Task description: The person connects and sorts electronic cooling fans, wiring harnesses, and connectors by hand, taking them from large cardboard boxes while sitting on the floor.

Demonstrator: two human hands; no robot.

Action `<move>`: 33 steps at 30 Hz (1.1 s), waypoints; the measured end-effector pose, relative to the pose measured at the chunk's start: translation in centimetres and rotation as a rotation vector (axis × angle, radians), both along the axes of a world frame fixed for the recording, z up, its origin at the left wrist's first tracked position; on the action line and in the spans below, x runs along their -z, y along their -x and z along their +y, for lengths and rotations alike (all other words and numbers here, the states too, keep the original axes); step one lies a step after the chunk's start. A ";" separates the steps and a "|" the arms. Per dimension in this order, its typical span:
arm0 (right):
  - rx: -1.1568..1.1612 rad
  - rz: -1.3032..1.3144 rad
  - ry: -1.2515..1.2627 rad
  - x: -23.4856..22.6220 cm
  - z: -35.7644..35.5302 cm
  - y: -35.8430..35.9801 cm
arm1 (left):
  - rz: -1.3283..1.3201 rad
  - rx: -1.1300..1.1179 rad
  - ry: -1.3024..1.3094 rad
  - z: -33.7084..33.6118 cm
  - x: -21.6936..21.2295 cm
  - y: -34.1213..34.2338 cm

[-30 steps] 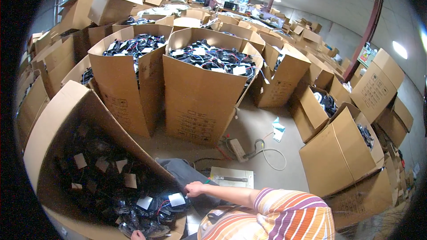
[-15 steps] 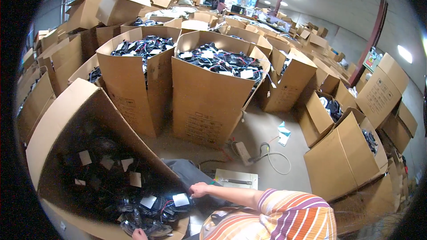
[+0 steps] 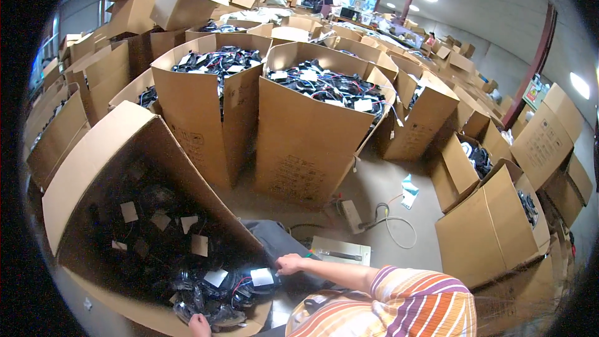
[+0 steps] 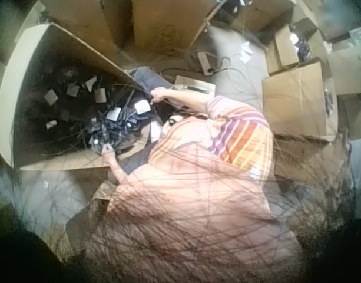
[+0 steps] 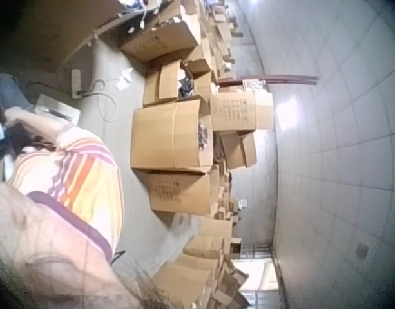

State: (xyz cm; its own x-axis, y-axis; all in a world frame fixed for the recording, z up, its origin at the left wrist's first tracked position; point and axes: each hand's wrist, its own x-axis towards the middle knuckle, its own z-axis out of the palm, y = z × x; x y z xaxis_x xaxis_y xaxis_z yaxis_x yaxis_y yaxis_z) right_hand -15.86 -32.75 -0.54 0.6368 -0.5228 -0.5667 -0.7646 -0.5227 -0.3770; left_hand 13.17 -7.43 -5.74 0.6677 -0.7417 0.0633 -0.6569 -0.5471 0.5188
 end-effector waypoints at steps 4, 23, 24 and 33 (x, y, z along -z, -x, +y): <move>0.002 0.015 0.003 -0.7 0.3 -0.1 | 0.022 -0.046 -0.048 -0.2 -1.5 0.8; -0.002 0.040 -0.025 -0.8 0.0 -0.4 | 0.008 -0.039 0.006 0.0 -0.1 0.0; -0.007 0.040 -0.027 -0.5 0.0 -0.4 | 0.010 -0.026 0.065 0.1 0.8 -0.4; -0.028 0.034 -0.009 0.4 -0.2 -0.3 | 0.073 -0.036 0.082 -0.1 0.7 -0.4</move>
